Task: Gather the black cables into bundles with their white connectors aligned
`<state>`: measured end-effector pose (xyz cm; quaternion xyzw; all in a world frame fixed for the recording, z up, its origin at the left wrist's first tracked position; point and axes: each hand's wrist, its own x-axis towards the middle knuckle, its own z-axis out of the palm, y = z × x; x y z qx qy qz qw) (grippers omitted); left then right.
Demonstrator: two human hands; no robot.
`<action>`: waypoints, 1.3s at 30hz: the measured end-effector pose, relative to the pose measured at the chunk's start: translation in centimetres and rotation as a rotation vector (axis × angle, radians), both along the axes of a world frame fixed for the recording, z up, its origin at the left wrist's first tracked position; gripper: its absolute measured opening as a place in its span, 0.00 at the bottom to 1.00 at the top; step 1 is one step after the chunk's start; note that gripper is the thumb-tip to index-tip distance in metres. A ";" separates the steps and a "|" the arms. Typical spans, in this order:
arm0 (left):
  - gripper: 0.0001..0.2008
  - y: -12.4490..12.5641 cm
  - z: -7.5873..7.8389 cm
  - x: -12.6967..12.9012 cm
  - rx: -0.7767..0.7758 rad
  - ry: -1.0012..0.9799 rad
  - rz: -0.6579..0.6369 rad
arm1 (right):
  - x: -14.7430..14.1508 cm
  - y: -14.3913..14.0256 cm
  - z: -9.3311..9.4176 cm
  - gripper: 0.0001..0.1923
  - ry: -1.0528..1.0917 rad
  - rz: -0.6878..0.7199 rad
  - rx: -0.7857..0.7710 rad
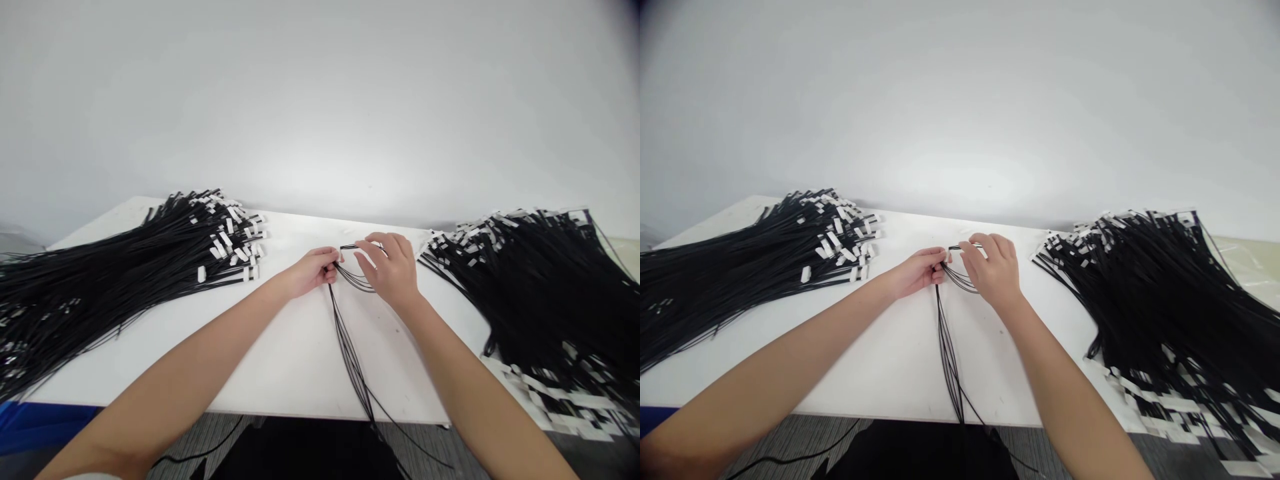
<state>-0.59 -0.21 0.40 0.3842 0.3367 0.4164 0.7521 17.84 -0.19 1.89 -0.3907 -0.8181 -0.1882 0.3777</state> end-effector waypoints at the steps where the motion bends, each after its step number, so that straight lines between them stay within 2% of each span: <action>1: 0.06 0.1 -0.1 0.0 -0.012 -0.004 0.023 | 0.0 -0.1 0.1 0.08 0.001 0.005 0.043; 4: 0.05 0.3 -0.2 0.1 -0.045 -0.011 0.082 | -0.1 -0.5 0.3 0.08 -0.082 0.113 0.019; 6: 0.05 0.3 -0.2 0.2 -0.053 -0.025 0.109 | -0.4 -0.9 0.1 0.10 -0.169 0.190 -0.103; 8: 0.06 0.2 -0.1 0.2 -0.045 -0.044 0.125 | -0.9 -1.4 -0.2 0.11 -0.198 0.206 -0.250; 13: 0.07 0.1 -0.1 0.4 -0.030 -0.078 0.182 | -2.1 -2.0 -0.4 0.09 -0.059 0.172 -0.646; 17: 0.07 0.1 -0.3 0.6 -0.034 -0.140 0.219 | -2.6 -2.2 -0.4 0.12 0.056 0.155 -0.829; 23: 0.06 0.0 -0.2 0.6 -0.017 -0.201 0.198 | -3.0 -2.4 -0.9 0.14 0.179 0.205 -0.962; 29: 0.06 -0.2 0.1 0.7 -0.020 -0.190 0.170 | -3.2 -2.4 -1.0 0.10 0.317 0.197 -1.073; 36: 0.06 -0.1 0.0 0.7 0.005 -0.195 0.178 | -3.5 -2.6 -0.9 0.10 0.317 0.080 -0.937; 39: 0.07 0.0 0.0 0.5 0.027 -0.190 0.158 | -3.5 -2.5 -0.5 0.10 0.505 0.135 -1.142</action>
